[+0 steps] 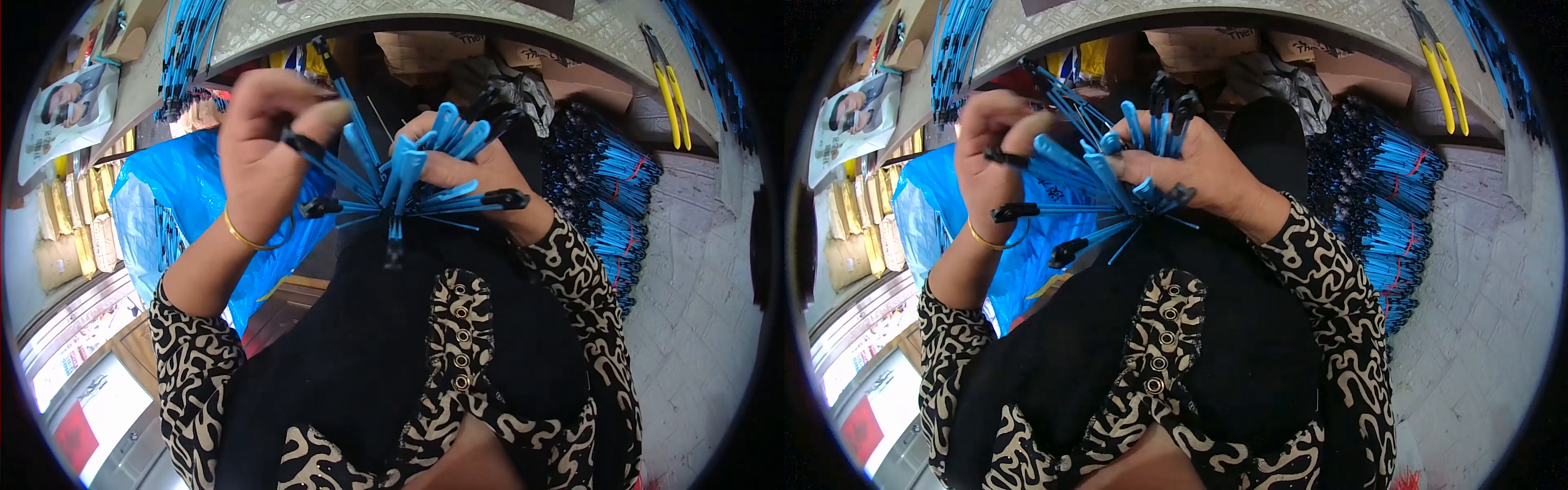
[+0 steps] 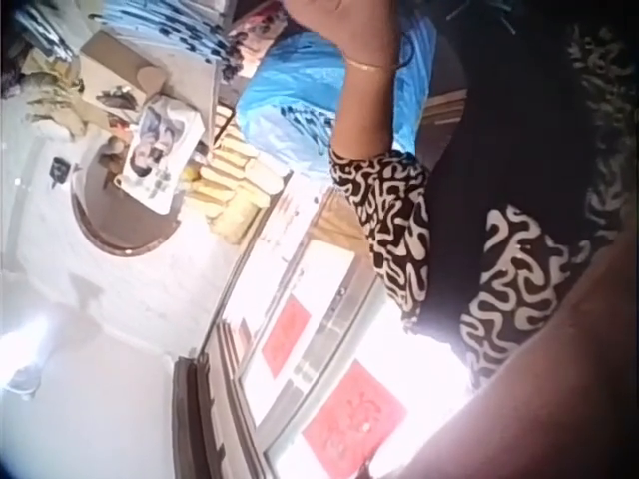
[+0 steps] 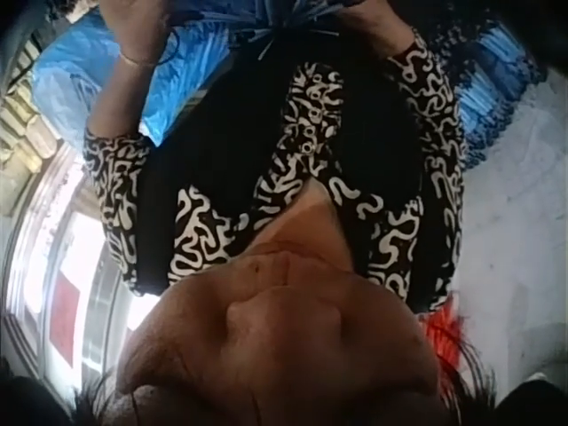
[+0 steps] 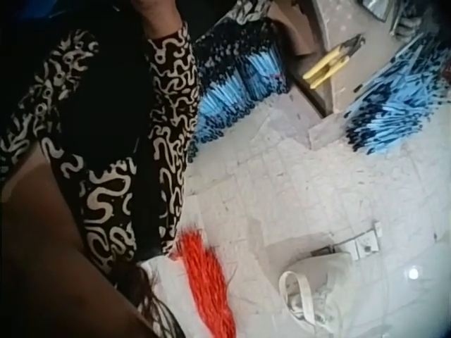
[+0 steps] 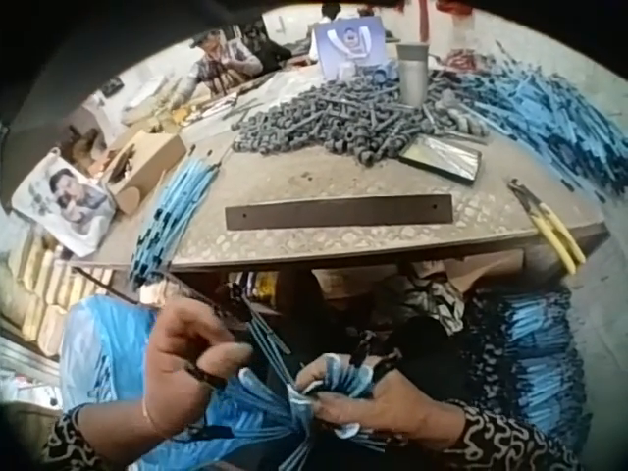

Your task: The person assembles blue plastic rods with black connectors using pliers.

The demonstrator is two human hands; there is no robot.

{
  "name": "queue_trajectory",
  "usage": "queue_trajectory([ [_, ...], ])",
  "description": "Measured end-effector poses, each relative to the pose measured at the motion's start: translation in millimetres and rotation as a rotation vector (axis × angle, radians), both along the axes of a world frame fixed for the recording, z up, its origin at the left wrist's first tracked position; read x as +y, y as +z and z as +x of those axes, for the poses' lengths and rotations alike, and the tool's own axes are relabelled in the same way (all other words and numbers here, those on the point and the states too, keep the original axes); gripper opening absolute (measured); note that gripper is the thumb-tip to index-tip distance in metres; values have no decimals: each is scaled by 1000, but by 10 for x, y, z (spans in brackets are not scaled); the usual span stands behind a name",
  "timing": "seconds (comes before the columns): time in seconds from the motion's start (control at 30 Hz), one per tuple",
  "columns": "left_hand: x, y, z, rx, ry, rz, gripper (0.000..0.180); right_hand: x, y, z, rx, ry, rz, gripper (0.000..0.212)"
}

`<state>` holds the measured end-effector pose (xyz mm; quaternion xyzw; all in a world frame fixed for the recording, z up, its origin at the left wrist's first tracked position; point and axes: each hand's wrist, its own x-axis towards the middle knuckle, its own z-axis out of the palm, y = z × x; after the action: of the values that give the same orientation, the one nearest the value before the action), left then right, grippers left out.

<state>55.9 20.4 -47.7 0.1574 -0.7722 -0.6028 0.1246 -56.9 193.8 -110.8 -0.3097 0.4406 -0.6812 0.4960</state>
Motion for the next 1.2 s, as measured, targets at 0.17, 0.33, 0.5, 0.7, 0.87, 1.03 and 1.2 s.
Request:
queue_trajectory([
  [0.17,-25,-382,148,-44,-55,169,27,5,-99,-7,138,39,-83,26],
  [0.33,-141,-496,100,-435,-712,202,24,-2,-54,-63,287,218,-254,27],
  [0.5,-121,-519,154,-394,-651,278,23,110,-14,12,138,147,-197,28],
  [0.7,-69,-491,192,-336,-669,196,22,179,64,76,81,125,-85,35],
  [0.87,-104,-635,281,-286,-559,434,19,195,44,93,25,190,-171,38],
  [1.03,-157,-655,311,-171,-608,504,19,180,103,115,156,228,-186,35],
  [1.2,-89,-572,317,-198,-502,725,20,152,134,127,64,224,-150,34],
])
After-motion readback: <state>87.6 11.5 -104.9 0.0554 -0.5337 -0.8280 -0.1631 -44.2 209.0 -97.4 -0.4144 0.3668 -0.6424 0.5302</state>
